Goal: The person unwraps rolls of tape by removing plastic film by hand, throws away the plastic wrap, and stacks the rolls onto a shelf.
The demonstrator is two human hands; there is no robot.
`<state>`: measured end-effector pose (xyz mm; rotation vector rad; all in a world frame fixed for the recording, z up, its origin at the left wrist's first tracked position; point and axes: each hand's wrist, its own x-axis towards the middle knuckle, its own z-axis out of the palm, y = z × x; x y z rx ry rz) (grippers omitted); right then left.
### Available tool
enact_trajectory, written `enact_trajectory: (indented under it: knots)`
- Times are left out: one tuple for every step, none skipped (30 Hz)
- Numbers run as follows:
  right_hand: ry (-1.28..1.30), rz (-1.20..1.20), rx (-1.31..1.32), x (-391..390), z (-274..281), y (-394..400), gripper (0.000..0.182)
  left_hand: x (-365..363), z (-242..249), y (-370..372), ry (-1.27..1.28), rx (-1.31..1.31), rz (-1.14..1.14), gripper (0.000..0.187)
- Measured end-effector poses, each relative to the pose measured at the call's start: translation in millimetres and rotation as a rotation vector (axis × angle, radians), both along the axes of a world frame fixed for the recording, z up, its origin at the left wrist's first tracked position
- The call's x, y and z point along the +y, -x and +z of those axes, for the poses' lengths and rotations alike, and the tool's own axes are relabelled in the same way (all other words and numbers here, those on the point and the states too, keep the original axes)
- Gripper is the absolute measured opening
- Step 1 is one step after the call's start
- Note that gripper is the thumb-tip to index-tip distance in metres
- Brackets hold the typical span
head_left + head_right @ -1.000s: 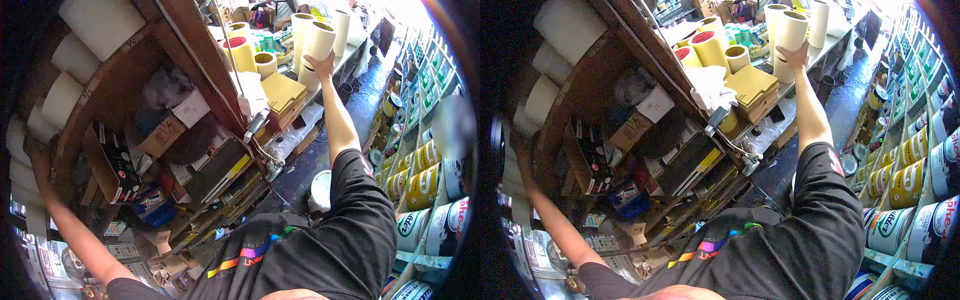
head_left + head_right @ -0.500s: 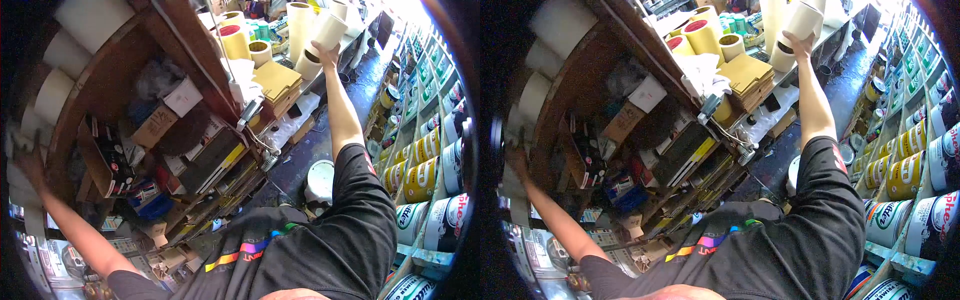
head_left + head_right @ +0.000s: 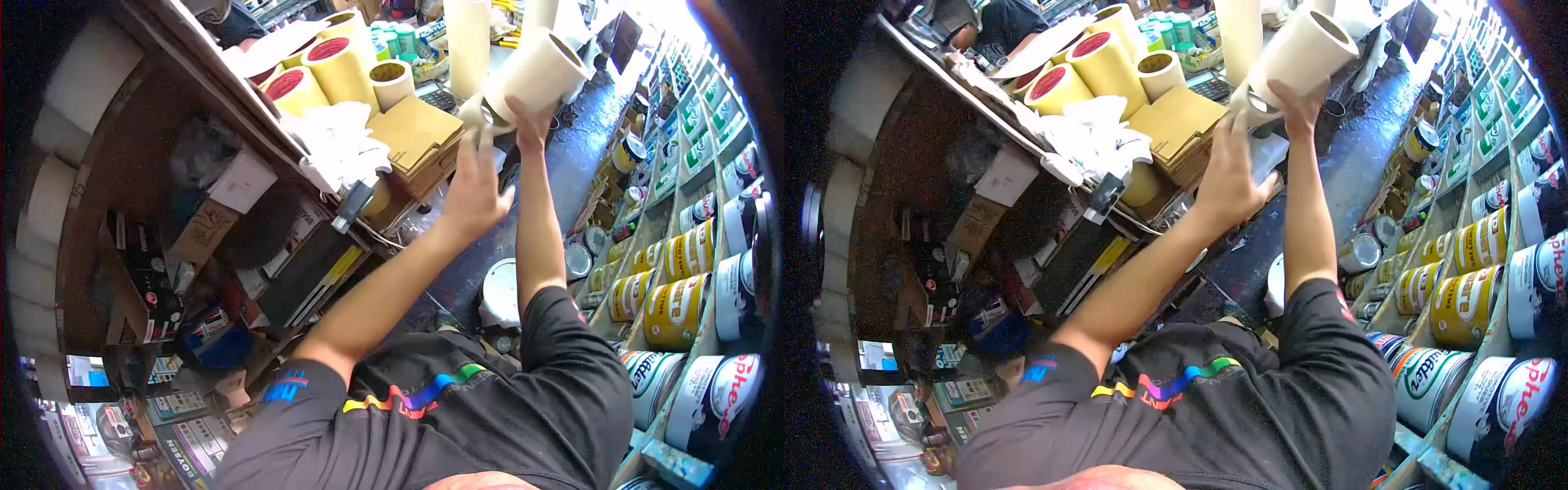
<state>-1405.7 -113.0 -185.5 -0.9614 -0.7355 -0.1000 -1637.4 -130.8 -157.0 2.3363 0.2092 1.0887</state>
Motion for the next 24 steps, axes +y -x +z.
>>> enact_trajectory:
  knots:
    - [-0.046,-0.053,0.038,-5,-14,3,0.100,11,-16,-29,-0.064,0.024,0.071,0.100]
    - [-0.091,-0.110,0.074,-10,-28,4,0.101,23,-34,-59,-0.128,0.048,0.139,0.098]
    - [-0.090,-0.085,0.088,-16,-41,0,0.102,33,-49,-82,-0.195,0.068,0.204,0.097]
    - [-0.089,-0.060,0.103,-23,-57,-6,0.102,40,-64,-97,-0.235,0.082,0.208,0.096]
    - [-0.087,-0.036,0.120,-31,-65,-5,0.103,44,-75,-107,-0.272,0.097,0.212,0.094]
    - [-0.146,-0.002,0.164,-37,-74,-3,0.101,46,-86,-115,-0.310,0.110,0.214,0.093]
    - [-0.205,0.031,0.209,-45,-79,4,0.099,44,-89,-115,-0.269,0.078,0.164,0.092]
    - [-0.270,0.060,0.255,-54,-80,14,0.098,43,-90,-111,-0.233,0.047,0.111,0.091]
    - [-0.307,0.059,0.347,-69,-80,25,0.093,41,-91,-106,-0.199,0.015,0.060,0.090]
    - [-0.336,0.068,0.441,-81,-77,38,0.089,33,-87,-98,-0.201,-0.022,0.046,0.090]
    - [-0.316,0.050,0.467,-92,-77,47,0.087,14,-70,-78,-0.092,-0.071,-0.003,0.086]
    - [-0.277,0.015,0.457,-107,-77,57,0.086,-1,-62,-62,-0.079,-0.157,-0.083,0.084]
    - [-0.239,0.000,0.446,-120,-74,67,0.085,-15,-66,-44,-0.161,-0.144,-0.071,0.075]
    - [-0.202,0.003,0.430,-128,-70,77,0.084,-33,-96,-46,-0.156,-0.081,0.080,0.070]
    - [-0.186,0.015,0.417,-130,-64,87,0.083,-40,-53,-17,-0.168,-0.202,0.048,0.074]
    - [-0.166,0.017,0.400,-133,-59,100,0.082,-48,-7,22,-0.164,-0.358,0.012,0.078]
    - [-0.143,0.017,0.381,-135,-52,114,0.081,-55,20,51,-0.176,-0.456,0.000,0.083]
    - [-0.127,0.014,0.354,-135,-44,129,0.080,-58,40,80,-0.246,-0.542,0.020,0.087]
    - [-0.117,0.013,0.331,-132,-37,146,0.079,-54,42,100,-0.003,-0.459,-0.142,0.085]
    - [-0.114,0.025,0.311,-132,-30,165,0.077,-52,56,124,-0.067,-0.523,-0.126,0.085]
    - [-0.109,0.032,0.289,-129,-23,187,0.076,-54,71,154,-0.127,-0.581,-0.124,0.085]
    - [-0.115,0.037,0.273,-119,-12,210,0.075,-43,85,185,-0.172,-0.520,-0.119,0.088]
    - [-0.117,0.056,0.249,-116,-4,230,0.074,-42,99,221,-0.217,-0.464,-0.102,0.091]
    - [-0.126,0.072,0.226,-110,4,252,0.073,-45,115,257,-0.231,-0.503,-0.061,0.093]
